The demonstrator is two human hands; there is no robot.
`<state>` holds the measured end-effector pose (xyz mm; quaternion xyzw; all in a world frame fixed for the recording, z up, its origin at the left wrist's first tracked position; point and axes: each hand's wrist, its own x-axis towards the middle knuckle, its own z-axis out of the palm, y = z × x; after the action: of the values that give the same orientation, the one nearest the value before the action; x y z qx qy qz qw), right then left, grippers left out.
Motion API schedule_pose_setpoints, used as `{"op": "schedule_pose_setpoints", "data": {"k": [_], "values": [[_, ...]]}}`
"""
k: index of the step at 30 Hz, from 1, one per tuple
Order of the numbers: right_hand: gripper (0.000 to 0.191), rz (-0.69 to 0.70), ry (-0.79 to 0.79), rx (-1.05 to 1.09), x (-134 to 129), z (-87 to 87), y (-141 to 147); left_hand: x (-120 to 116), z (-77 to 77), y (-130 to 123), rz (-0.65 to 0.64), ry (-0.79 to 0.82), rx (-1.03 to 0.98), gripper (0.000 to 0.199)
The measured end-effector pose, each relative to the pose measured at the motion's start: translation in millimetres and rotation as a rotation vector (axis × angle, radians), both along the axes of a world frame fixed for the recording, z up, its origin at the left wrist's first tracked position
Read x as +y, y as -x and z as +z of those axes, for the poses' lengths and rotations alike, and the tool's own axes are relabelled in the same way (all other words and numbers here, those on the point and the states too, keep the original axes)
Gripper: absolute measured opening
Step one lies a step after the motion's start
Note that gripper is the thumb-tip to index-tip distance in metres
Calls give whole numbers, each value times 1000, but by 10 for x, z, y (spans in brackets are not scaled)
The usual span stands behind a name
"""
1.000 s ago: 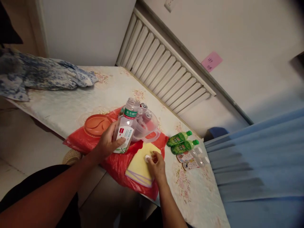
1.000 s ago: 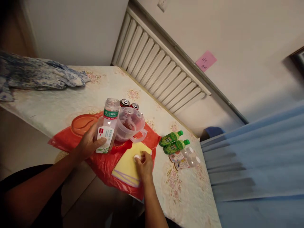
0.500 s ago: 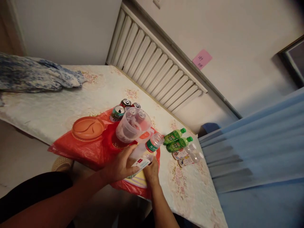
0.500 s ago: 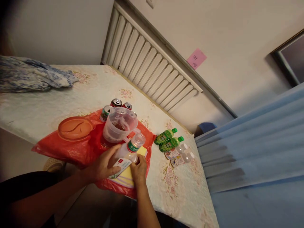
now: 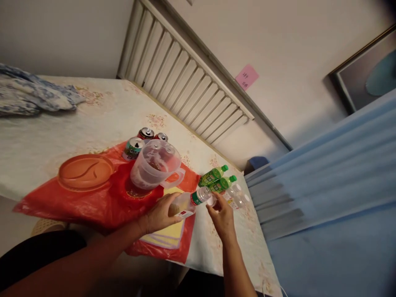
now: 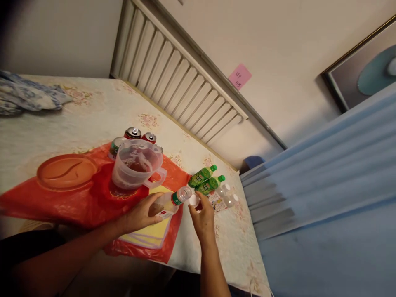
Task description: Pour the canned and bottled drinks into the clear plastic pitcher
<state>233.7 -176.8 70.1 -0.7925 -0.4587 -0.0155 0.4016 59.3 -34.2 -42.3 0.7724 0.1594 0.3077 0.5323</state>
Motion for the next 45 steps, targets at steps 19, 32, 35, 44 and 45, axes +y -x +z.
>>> {"op": "schedule_pose_setpoints", "data": {"k": [19,32,35,44,45], "values": [[35,291,176,-16,124,815,95,21,-30,-62,11,-10,-14,70],[27,502,322,-202,283,1015,181,22,19,-35,-6,-24,3,68],[30,512,363,-231,296,1044,217,20,38,-24,-8,-18,19,68],[20,500,437,-299,310,1076,271,21,16,-44,-13,-48,3,66],[16,497,462,-309,314,1083,276,19,16,-44,-13,-52,5,66]]}}
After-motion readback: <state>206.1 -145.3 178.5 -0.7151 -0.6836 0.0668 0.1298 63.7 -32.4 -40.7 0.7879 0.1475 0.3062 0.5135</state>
